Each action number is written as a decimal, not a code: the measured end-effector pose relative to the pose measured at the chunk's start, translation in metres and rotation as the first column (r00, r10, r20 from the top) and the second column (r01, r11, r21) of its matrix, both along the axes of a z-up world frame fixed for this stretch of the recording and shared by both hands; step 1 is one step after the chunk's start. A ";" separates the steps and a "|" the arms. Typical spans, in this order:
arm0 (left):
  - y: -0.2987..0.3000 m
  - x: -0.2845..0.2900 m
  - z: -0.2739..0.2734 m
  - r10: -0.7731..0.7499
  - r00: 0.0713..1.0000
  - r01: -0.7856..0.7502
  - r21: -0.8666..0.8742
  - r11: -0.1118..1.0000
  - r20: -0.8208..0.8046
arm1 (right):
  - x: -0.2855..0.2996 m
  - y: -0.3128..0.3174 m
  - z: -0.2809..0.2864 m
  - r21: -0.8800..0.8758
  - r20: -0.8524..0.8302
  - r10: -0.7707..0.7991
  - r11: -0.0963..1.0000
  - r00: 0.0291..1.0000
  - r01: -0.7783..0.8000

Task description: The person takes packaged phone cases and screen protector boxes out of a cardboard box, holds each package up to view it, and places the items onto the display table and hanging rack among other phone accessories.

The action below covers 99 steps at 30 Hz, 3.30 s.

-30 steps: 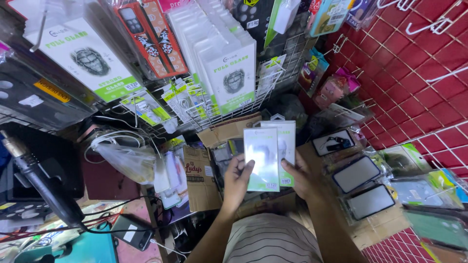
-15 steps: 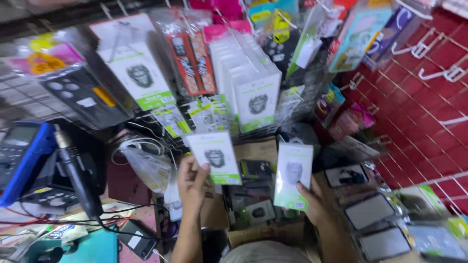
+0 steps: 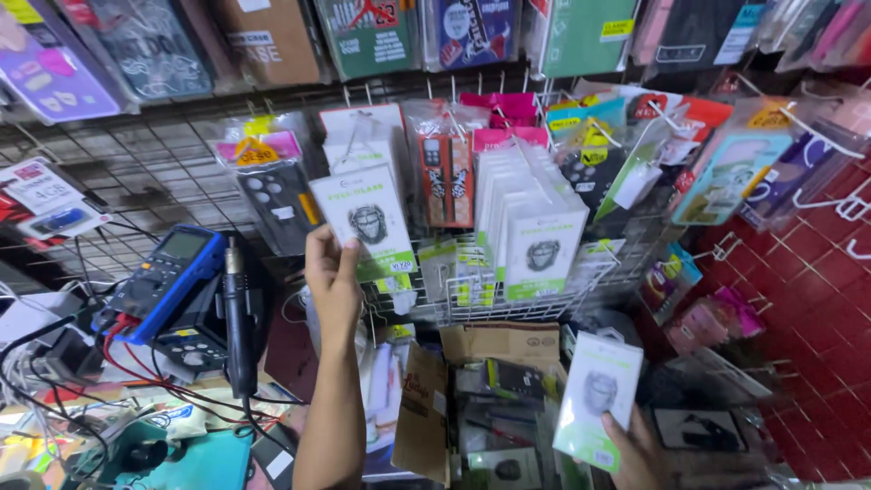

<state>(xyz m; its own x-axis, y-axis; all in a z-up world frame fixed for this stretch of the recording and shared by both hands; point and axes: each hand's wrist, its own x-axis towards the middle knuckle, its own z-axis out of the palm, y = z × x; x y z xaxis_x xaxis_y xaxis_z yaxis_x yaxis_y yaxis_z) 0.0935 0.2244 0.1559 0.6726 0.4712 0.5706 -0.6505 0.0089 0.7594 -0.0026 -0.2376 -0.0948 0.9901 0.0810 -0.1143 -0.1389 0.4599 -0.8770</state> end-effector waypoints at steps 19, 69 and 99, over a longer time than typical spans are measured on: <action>-0.001 0.039 0.030 0.526 0.850 -0.458 0.480 0.748 -0.008 | 0.001 -0.003 0.022 -0.058 -0.113 0.018 0.998 0.993 -0.024; -0.199 -0.077 -0.234 -0.888 0.375 0.515 -0.736 0.439 -0.267 | -0.024 0.044 0.048 0.087 -0.052 -0.085 0.992 0.995 0.089; -0.209 -0.098 -0.176 -0.597 0.597 0.553 -0.264 0.790 -0.535 | -0.026 0.035 0.044 0.043 0.005 -0.081 0.996 0.997 0.081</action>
